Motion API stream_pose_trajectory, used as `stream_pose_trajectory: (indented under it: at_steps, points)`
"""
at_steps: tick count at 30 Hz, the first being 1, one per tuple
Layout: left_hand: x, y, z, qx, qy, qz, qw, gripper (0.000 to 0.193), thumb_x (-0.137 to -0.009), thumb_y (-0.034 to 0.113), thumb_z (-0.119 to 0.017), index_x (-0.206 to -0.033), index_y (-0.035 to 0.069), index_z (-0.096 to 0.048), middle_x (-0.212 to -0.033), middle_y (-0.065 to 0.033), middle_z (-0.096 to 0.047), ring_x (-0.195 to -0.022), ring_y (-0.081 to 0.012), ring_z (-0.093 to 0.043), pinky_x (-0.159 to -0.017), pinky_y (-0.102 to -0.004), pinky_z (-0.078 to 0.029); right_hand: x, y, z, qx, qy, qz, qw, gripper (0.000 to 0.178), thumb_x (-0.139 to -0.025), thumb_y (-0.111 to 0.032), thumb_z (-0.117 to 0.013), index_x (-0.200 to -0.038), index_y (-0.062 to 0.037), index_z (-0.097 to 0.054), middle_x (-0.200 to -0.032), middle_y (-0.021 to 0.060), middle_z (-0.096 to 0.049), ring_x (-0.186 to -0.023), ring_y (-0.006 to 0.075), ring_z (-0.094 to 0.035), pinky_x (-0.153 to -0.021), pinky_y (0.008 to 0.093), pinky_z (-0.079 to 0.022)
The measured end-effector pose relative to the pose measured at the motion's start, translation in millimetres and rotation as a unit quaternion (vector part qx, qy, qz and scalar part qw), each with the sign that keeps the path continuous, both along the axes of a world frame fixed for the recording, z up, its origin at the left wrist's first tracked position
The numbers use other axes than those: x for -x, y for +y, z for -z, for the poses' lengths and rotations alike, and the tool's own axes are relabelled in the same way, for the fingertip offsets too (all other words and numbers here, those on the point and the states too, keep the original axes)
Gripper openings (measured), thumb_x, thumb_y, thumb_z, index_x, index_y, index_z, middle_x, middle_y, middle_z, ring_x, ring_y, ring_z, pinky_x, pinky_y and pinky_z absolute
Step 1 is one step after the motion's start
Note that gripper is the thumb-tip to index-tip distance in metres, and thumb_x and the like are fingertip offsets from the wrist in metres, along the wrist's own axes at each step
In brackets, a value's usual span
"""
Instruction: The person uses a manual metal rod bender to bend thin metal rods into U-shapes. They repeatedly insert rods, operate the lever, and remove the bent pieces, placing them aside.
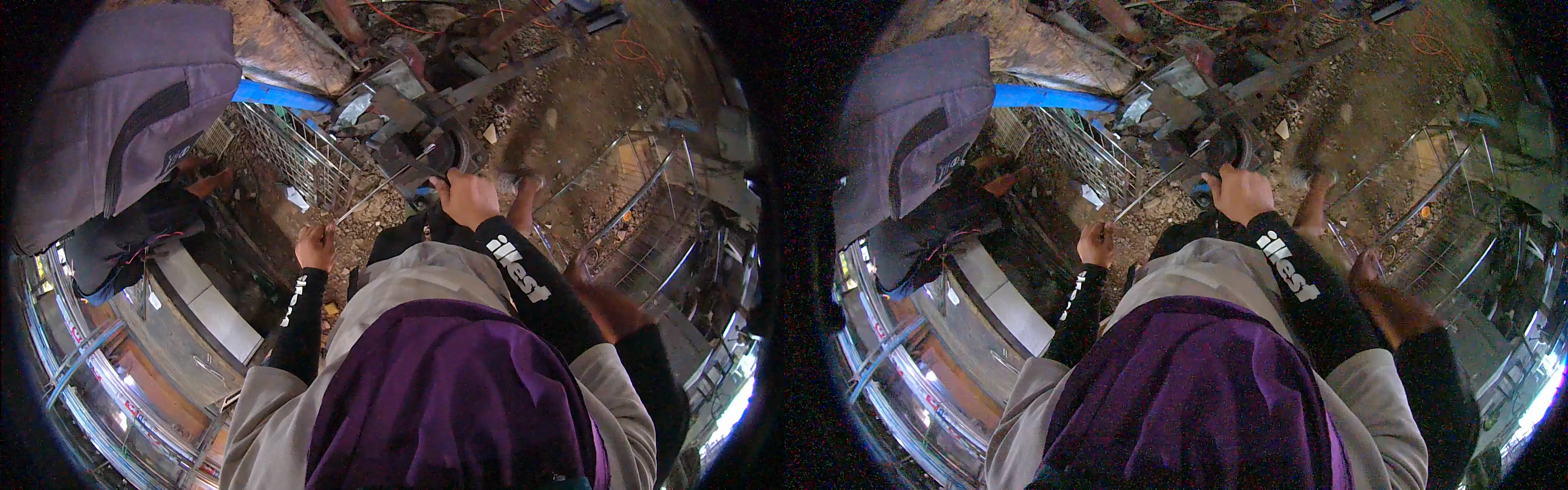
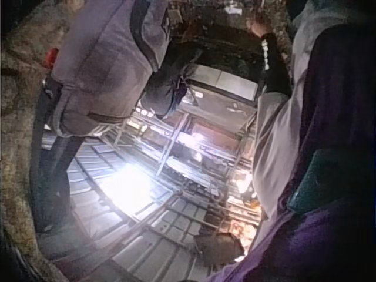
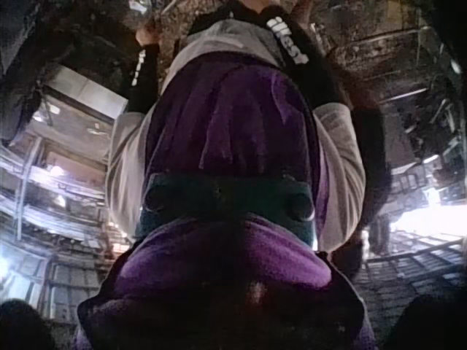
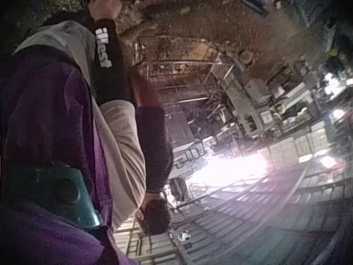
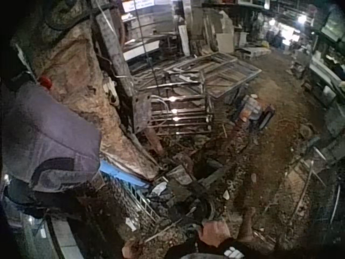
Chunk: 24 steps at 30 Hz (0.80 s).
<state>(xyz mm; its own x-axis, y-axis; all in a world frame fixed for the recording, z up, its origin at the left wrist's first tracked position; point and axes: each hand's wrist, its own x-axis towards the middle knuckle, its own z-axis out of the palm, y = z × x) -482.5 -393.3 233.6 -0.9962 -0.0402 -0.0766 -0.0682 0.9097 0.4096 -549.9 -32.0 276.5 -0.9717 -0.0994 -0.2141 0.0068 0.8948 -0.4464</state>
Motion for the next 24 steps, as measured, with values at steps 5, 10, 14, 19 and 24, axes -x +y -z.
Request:
stream_pose_trajectory:
  at_steps: [5,10,14,19,24]
  points:
    - [-2.6,-6.1,9.4,0.02,-0.026,0.008,0.999,0.044,-0.094,0.036,-0.064,-0.067,0.004,-0.052,-0.067,-0.0147,-0.051,-0.071,-0.037,-0.053,-0.062,-0.0478,-0.043,3.3,2.5,-5.2,0.001,0.007,-0.006,1.0,0.045,-0.097,-0.045,-0.055,-0.083,-0.0029,-0.064,-0.065,0.0208,-0.066,-0.06,0.0409,-0.066,-0.054,0.0514,-0.054]
    - [-3.2,-5.2,6.7,0.025,-0.023,0.006,0.999,0.046,-0.096,0.043,-0.061,-0.071,0.005,-0.055,-0.068,-0.016,-0.053,-0.07,-0.0393,-0.056,-0.064,-0.0475,-0.045,2.8,1.5,-5.5,-0.009,0.007,0.005,1.0,0.045,-0.096,-0.046,-0.056,-0.082,-0.0037,-0.064,-0.065,0.0205,-0.066,-0.06,0.0407,-0.066,-0.054,0.0512,-0.054]
    - [-3.5,-7.4,10.9,0.01,-0.007,0.01,1.0,0.046,-0.097,0.045,-0.059,-0.074,0.005,-0.057,-0.072,-0.0172,-0.058,-0.074,-0.0401,-0.059,-0.066,-0.0474,-0.047,3.5,1.5,-4.2,-0.013,0.017,0.001,1.0,0.045,-0.096,-0.046,-0.056,-0.081,-0.0047,-0.065,-0.065,0.0203,-0.066,-0.06,0.0406,-0.066,-0.053,0.0513,-0.054]
    - [-4.2,-8.2,14.4,-0.002,-0.028,0.003,1.0,0.044,-0.097,0.043,-0.06,-0.075,0.005,-0.058,-0.074,-0.0172,-0.06,-0.077,-0.0398,-0.06,-0.067,-0.047,-0.048,5.4,4.2,-4.1,-0.013,0.021,-0.003,1.0,0.045,-0.096,-0.047,-0.056,-0.08,-0.0052,-0.065,-0.065,0.0197,-0.066,-0.06,0.0404,-0.066,-0.053,0.0517,-0.053]
    - [-4.9,-9.1,18.3,0.0,-0.037,0.003,0.999,0.043,-0.096,0.042,-0.061,-0.074,0.005,-0.059,-0.074,-0.017,-0.059,-0.076,-0.0387,-0.06,-0.066,-0.0465,-0.048,7.2,5.0,-5.0,-0.009,0.015,-0.005,1.0,0.045,-0.095,-0.046,-0.057,-0.08,-0.0051,-0.064,-0.065,0.0199,-0.066,-0.06,0.0409,-0.066,-0.053,0.052,-0.053]
